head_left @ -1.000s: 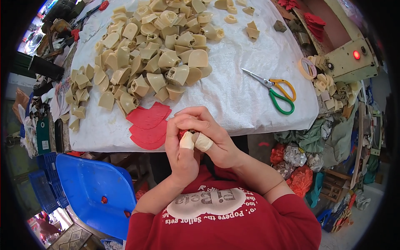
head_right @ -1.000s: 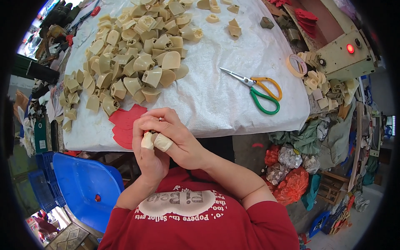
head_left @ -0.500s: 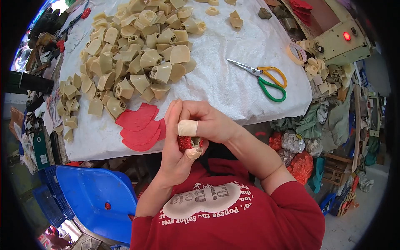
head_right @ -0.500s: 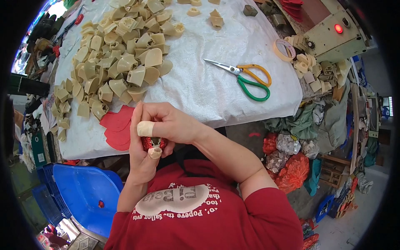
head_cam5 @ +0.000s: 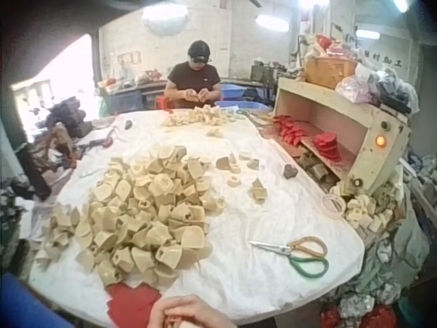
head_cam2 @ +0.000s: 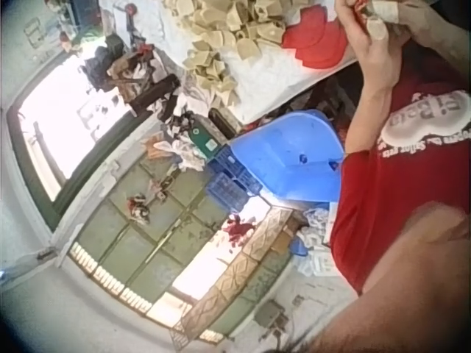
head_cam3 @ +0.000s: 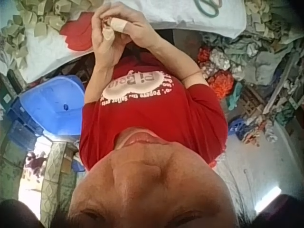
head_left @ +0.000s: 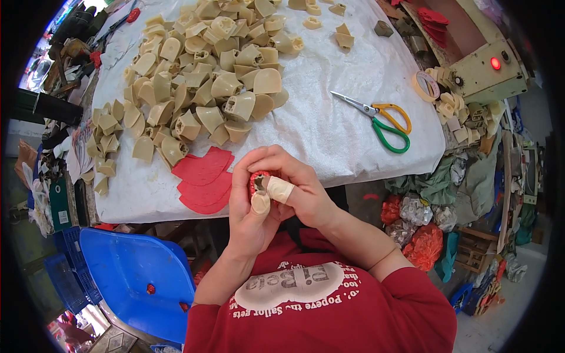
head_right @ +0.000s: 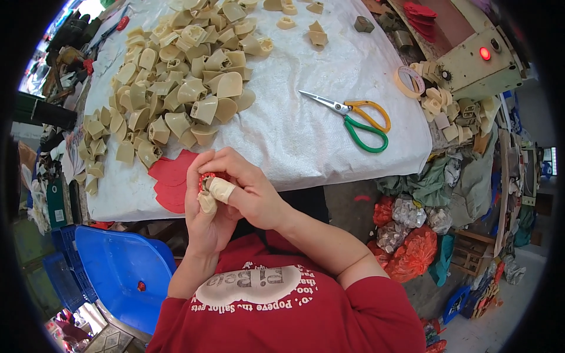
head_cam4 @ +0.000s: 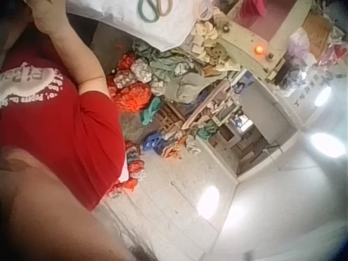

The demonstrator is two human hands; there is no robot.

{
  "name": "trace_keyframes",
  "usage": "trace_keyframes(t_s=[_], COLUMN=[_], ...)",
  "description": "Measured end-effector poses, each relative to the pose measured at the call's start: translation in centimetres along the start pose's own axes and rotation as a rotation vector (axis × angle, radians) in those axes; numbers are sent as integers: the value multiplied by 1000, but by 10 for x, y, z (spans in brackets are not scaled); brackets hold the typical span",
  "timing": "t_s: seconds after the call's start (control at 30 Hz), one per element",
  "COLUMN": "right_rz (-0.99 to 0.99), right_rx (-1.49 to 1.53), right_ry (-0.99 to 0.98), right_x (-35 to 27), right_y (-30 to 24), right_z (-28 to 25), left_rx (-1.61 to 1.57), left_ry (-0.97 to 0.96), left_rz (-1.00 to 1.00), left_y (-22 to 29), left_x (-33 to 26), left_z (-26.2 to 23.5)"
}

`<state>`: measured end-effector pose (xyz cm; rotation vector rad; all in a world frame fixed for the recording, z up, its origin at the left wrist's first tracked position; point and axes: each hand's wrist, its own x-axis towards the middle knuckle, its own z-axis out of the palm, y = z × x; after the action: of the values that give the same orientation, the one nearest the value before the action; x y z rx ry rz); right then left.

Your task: Fitting red glitter fabric covers onto plastic shoe heel components.

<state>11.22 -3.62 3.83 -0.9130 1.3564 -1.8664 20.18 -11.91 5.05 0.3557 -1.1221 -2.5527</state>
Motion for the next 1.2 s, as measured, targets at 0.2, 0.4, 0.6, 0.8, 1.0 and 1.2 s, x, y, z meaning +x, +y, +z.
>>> trace_keyframes(t_s=[0.2,0.4,0.6,0.8,1.0,1.2], right_rz=[288,-258,59,-24,-176,-113], right_rx=[170,-563,-279,-285,-478,-783], right_ry=[4,67,136,-46,12,-78], right_x=[8,12,10,0,0,13], right_y=[-11,-13,-12,-13,-18,-29], right_z=[-3,-25,-24,-17,-12,-11], left_rx=[-181,1127,1178,612,468,957], left_ry=[-129,212,5,-143,-102,4], left_rz=[-44,358,479,-52,49,164], left_y=[3,33,28,21,3,39], left_x=[6,20,18,8,3,15], left_z=[-12,-14,5,-18,-3,-18])
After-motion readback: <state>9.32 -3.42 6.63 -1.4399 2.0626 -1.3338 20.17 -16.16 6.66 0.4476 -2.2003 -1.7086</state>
